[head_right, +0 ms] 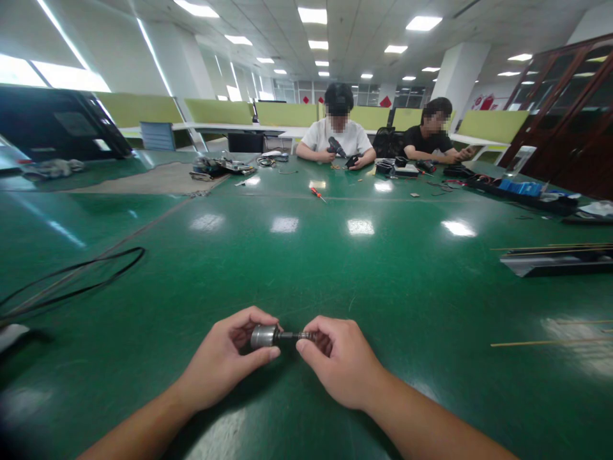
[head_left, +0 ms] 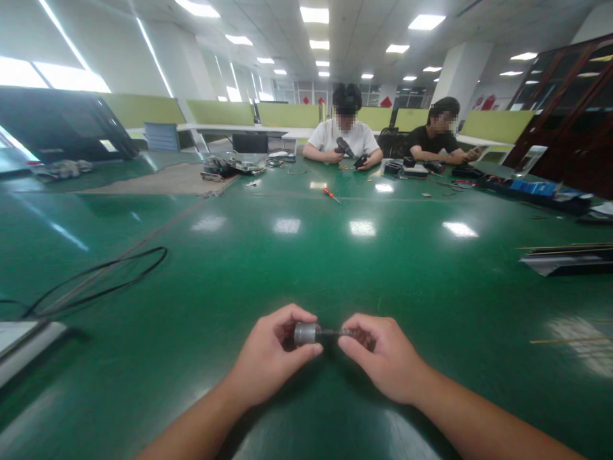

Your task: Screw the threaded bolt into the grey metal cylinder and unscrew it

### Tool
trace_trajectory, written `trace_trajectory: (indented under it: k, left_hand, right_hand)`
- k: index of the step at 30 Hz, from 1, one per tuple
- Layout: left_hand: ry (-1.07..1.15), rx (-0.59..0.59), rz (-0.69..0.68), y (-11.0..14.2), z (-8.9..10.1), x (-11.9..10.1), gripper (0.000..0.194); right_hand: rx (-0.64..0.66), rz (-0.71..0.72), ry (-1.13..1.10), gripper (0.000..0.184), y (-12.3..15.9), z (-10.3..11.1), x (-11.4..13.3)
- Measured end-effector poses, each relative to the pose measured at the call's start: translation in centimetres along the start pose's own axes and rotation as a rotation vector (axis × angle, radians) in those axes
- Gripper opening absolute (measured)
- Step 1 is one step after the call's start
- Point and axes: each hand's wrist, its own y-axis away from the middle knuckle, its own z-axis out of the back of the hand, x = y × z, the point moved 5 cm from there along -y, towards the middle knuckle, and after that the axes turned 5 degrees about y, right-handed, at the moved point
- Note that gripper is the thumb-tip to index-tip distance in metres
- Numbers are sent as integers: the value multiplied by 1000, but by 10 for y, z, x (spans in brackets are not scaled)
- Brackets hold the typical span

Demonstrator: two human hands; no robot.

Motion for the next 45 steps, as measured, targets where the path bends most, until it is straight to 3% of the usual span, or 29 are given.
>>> trace_trajectory:
  k: [45]
  left_hand:
    - [-44, -38, -17, 0, 6, -10, 31]
  right_hand:
    - [33, -14, -77, 13, -1, -2, -4]
